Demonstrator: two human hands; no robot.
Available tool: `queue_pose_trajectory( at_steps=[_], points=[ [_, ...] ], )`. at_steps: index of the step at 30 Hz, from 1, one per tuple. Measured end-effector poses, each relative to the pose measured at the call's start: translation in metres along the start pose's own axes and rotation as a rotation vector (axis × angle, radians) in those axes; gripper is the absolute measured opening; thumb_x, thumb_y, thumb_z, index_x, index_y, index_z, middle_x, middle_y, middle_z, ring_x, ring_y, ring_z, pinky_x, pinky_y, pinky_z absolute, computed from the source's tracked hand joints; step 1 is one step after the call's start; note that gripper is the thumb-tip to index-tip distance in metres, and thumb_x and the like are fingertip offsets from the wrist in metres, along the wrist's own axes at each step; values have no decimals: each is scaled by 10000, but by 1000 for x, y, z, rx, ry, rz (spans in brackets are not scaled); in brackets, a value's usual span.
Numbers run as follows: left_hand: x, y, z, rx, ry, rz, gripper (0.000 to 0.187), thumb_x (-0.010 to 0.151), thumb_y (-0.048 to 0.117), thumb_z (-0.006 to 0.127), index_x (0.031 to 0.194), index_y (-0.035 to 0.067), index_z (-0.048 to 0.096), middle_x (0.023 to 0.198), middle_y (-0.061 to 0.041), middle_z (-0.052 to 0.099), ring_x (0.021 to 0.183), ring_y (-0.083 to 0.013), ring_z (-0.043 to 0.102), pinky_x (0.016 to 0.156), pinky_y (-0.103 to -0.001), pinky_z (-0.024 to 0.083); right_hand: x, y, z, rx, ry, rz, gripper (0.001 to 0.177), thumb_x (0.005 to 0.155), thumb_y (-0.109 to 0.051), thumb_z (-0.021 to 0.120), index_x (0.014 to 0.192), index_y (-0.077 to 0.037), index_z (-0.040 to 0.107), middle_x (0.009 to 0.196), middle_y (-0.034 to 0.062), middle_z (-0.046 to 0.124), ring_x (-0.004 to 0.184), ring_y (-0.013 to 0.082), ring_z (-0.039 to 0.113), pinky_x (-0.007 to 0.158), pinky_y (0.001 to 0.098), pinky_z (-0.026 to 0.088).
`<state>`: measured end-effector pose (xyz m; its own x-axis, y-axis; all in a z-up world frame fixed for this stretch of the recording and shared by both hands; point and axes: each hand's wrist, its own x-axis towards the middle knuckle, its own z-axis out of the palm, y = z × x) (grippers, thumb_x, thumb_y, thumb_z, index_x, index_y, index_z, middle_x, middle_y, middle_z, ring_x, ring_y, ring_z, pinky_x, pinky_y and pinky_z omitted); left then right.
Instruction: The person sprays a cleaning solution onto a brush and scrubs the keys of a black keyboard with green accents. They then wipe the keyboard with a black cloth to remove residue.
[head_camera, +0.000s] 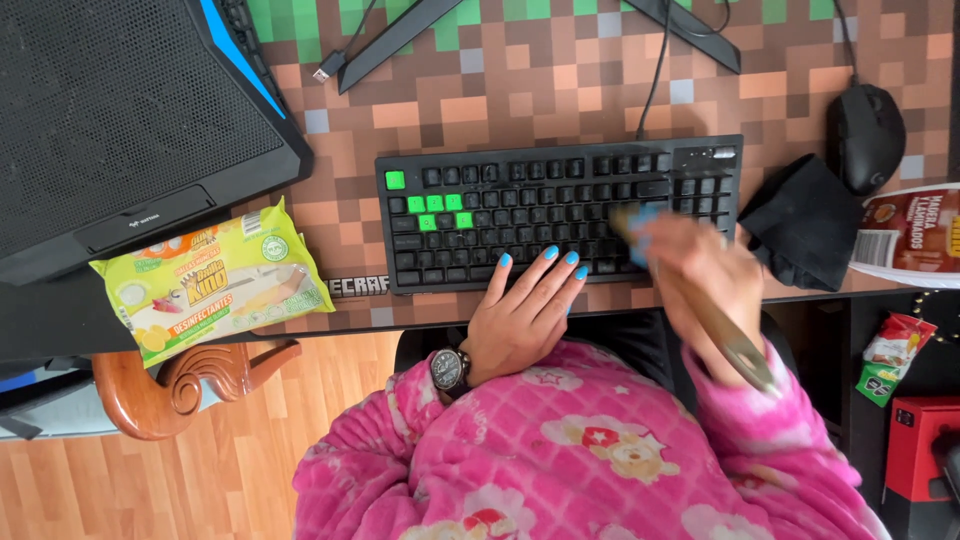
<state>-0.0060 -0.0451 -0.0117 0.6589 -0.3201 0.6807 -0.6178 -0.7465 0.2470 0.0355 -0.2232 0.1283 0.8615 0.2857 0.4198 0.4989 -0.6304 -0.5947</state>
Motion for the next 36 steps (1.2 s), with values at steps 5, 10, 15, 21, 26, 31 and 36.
queue_pose_trajectory(
  at_steps=[5,10,15,21,26,31,36],
  points=[
    [0,2,0,1,11,-11,403,1016,179,473,1390,155,624,1456,-22,613,1343,-192,597,1225,-501,269,2,79,47,-47,151,-224,100,988,38,701,926,-34,732,1051,124,777,976,377,741,868,428,584],
    [-1,1,1,-14,17,-8,400,1019,183,469,1385,161,629,1452,-20,618,1338,-190,601,1224,-500,275,-23,59,40,-67,30,-99,110,957,35,672,954,-70,705,1065,76,761,1008,338,729,854,401,575],
    [1,2,-4,-83,26,-40,377,1005,175,496,1345,161,660,1402,-21,654,1299,-202,631,1231,-510,264,-54,26,13,55,-170,77,199,875,5,661,967,-159,726,985,16,775,936,269,740,809,380,598],
    [-3,0,-13,-79,-168,-27,318,1008,162,526,1273,115,697,1346,-59,677,1283,-230,627,1143,-553,317,-41,41,-8,295,-96,110,167,1013,-68,510,1054,-20,664,1156,129,730,1158,295,709,1027,358,549],
    [-3,0,-10,-17,-154,-43,331,988,153,536,1276,142,701,1352,-35,673,1280,-224,627,1134,-566,326,-4,60,15,56,72,-19,112,1007,24,579,1054,3,678,1176,130,713,1158,310,678,1030,369,515],
    [-10,1,-5,3,-140,-87,337,951,136,568,1257,161,709,1340,-26,680,1275,-224,629,1134,-591,323,-25,64,27,-40,-44,41,161,1002,34,573,1128,-36,643,1253,145,672,1218,323,635,1052,388,511],
    [-7,2,-5,21,-134,-71,342,940,128,557,1237,161,722,1325,-23,690,1262,-215,639,1132,-573,328,-57,56,7,319,-187,132,216,934,-2,640,1131,-74,688,1155,52,744,1101,188,721,1014,291,541]
  ],
)
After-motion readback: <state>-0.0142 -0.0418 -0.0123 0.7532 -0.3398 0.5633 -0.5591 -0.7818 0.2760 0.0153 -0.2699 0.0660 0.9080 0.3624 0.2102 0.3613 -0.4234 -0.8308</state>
